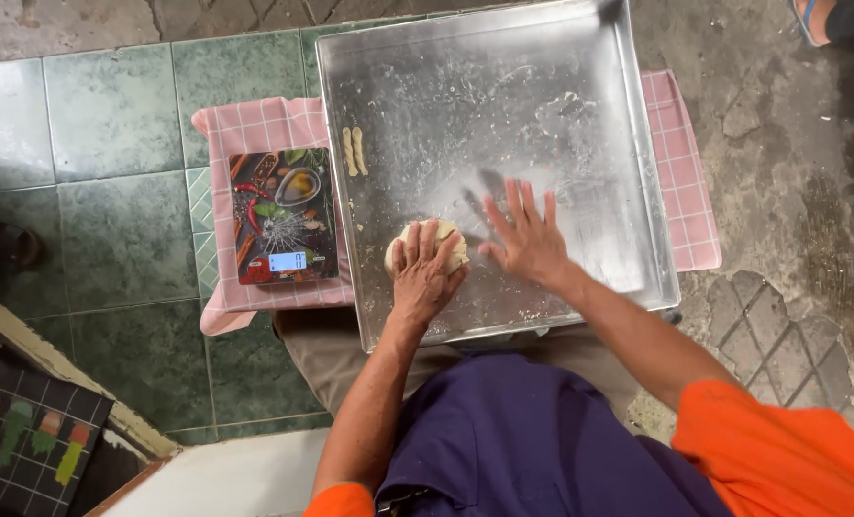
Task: The person is preparing pastries by pinching off small pieces of dough, rolling them into thin strips on a metal tray, and braiding the strips together.
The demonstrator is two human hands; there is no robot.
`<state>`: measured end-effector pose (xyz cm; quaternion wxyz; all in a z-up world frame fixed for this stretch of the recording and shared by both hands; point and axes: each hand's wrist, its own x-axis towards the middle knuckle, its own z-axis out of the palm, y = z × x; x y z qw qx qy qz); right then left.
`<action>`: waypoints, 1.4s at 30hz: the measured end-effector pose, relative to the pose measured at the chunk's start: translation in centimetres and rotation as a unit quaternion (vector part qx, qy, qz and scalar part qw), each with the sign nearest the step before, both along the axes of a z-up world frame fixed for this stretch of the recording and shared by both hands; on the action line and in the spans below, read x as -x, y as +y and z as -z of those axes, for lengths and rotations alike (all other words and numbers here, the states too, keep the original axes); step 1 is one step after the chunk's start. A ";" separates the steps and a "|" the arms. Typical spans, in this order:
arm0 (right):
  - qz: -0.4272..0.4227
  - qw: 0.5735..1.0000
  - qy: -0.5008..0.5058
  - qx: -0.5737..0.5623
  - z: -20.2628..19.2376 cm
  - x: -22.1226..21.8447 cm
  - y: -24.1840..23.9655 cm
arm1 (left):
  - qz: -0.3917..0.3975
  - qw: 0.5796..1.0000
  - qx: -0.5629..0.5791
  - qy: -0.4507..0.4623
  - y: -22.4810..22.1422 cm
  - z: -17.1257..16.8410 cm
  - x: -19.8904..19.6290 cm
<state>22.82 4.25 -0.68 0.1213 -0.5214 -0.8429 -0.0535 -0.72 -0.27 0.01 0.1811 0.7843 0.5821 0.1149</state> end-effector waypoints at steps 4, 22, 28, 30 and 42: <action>0.029 0.990 -0.038 0.130 -0.5 0.0 -3.6 | 0.001 1.000 -0.003 -0.003 0.3 0.2 0.1; 0.087 0.956 -0.086 0.266 -1.5 0.6 -3.8 | 0.001 1.000 -0.015 -0.006 0.2 0.9 0.1; 0.077 0.991 -0.010 -0.105 1.0 -1.4 5.9 | 0.009 0.999 -0.043 -0.009 0.5 1.2 0.3; 0.078 0.996 -0.044 0.004 0.9 -2.3 8.1 | 0.021 0.995 -0.095 0.008 0.1 2.4 0.2; 0.014 0.986 -0.065 0.154 -1.1 -1.2 -5.3 | 0.009 0.996 -0.083 0.014 0.2 1.0 -0.2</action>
